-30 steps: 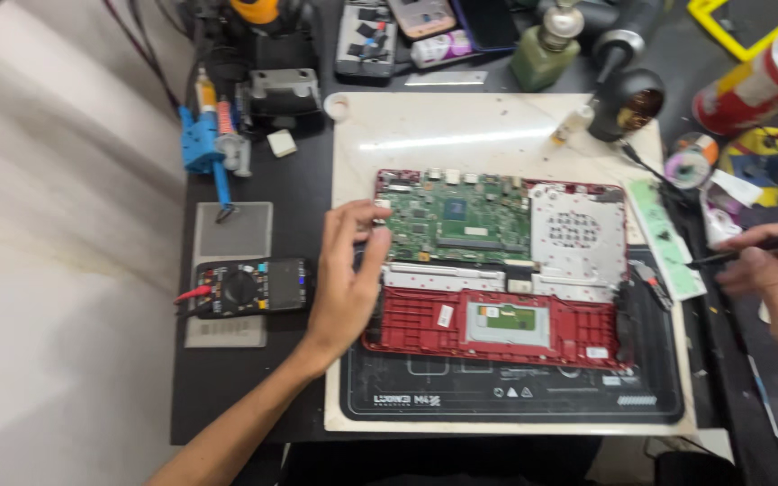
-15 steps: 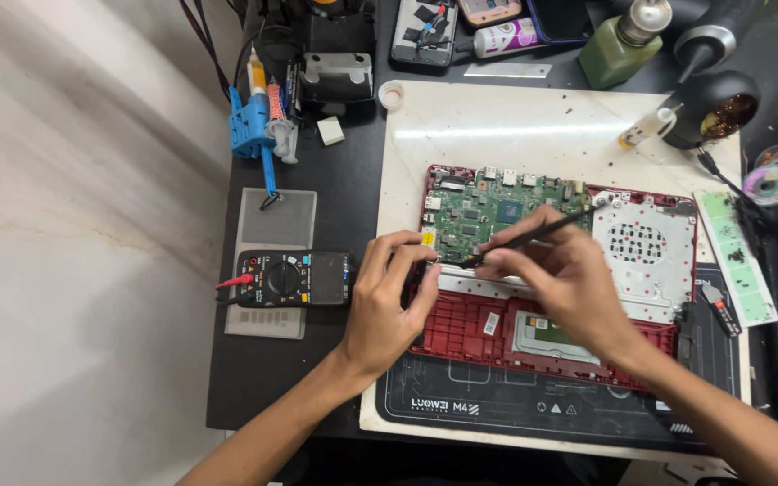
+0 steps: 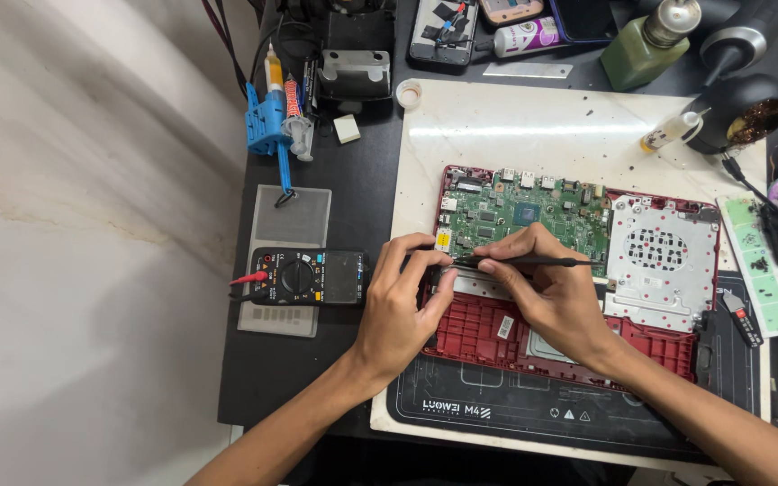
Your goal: The person unscrews the back panel of a laptop with a screwdriver and prying tool. They remove the back cover, take out the internal battery, and disconnect internal cables.
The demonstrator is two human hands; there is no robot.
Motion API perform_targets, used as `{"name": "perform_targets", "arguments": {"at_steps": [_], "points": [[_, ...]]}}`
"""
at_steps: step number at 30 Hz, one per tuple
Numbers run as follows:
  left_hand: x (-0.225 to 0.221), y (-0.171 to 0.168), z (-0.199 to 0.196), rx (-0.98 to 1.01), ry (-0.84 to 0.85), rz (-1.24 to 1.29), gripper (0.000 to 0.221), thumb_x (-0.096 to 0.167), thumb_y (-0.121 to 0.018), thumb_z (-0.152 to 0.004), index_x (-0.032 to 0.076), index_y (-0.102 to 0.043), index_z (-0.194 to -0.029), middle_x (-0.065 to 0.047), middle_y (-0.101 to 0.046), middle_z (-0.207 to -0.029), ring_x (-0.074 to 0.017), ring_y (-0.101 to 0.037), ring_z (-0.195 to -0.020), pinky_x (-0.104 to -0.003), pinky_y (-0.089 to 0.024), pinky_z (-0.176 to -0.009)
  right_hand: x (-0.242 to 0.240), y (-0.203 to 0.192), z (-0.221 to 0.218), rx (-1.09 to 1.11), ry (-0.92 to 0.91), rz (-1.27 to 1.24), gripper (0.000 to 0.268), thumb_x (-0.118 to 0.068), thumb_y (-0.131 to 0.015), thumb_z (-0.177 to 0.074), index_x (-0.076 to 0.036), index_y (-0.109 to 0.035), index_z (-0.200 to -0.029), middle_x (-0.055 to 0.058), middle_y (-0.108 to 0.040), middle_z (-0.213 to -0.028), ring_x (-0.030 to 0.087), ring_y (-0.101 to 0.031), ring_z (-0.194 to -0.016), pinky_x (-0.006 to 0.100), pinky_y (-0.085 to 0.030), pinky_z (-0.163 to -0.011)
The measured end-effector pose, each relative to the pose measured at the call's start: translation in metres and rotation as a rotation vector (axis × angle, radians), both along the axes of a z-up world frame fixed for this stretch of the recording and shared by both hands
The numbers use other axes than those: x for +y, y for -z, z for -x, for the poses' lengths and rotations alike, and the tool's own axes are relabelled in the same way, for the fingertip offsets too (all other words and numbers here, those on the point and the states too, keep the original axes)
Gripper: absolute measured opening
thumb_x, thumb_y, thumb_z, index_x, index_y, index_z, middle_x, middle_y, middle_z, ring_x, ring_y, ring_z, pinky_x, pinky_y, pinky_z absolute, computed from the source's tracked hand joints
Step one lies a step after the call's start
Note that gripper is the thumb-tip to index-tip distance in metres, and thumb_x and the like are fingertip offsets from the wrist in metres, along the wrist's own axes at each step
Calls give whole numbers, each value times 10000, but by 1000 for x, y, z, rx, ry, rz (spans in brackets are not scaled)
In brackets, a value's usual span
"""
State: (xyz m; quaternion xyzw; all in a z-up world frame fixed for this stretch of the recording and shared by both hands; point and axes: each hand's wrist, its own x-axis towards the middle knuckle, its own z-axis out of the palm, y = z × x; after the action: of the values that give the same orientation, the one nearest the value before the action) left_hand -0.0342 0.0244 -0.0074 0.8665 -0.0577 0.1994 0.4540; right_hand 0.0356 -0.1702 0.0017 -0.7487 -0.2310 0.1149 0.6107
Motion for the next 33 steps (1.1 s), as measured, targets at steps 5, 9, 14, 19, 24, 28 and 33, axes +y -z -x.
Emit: {"name": "perform_targets", "arguments": {"at_steps": [5,9,14,19,24,28,33], "points": [[-1,-1,1,-12,-15,5,189,76,-772,-898,3,-691,-1053,-142,-618,-1180,-303,-646,-1104,-393,-549,-916,-1,0,-1,-3,8,-4,107,26,-680,-920,10,-617,-1005,144,-727,-1086,177,-737,-1056,278,-658,-882],[-1,-2,0,-17,-14,-3,192,70,-776,-891,4,-697,-1054,-140,-621,-1177,-308,-644,-1113,-402,-538,-939,-1,-2,0,35,23,39,94,3,-705,-903,-4,-639,-970,131,-751,-1082,154,-738,-994,270,-665,-813],[-1,-2,0,-3,-12,6,187,78,-778,-894,7,-702,-1049,-134,-623,-1172,-298,-648,-1117,-397,-542,-947,0,-2,1,18,18,-1,105,-7,-721,-902,-2,-637,-964,124,-749,-1077,145,-739,-993,268,-668,-825],[-1,-1,1,-2,-14,4,191,80,-783,-890,5,-704,-1047,-136,-624,-1174,-299,-645,-1117,-396,-542,-947,-1,-2,1,-166,7,60,103,-14,-750,-891,6,-654,-922,124,-751,-1010,162,-753,-983,264,-650,-795],[-1,0,1,2,-8,7,195,84,-783,-893,7,-705,-1054,-136,-622,-1180,-292,-647,-1118,-392,-547,-947,0,-3,0,-234,-12,86,91,-5,-755,-879,11,-676,-919,125,-750,-979,177,-764,-971,270,-650,-786],[-1,0,1,0,-6,12,187,84,-782,-895,5,-710,-1049,-139,-623,-1175,-290,-650,-1113,-387,-551,-939,-1,-5,1,-220,-11,85,90,2,-750,-879,16,-669,-913,127,-751,-974,188,-766,-1013,279,-652,-817],[-2,-3,-1,-21,-39,47,136,59,-779,-892,2,-728,-1004,-123,-650,-1128,-276,-665,-1075,-379,-548,-914,-2,-6,-1,-79,3,56,95,13,-745,-871,18,-653,-896,131,-764,-1007,193,-764,-1023,283,-653,-854]]}}
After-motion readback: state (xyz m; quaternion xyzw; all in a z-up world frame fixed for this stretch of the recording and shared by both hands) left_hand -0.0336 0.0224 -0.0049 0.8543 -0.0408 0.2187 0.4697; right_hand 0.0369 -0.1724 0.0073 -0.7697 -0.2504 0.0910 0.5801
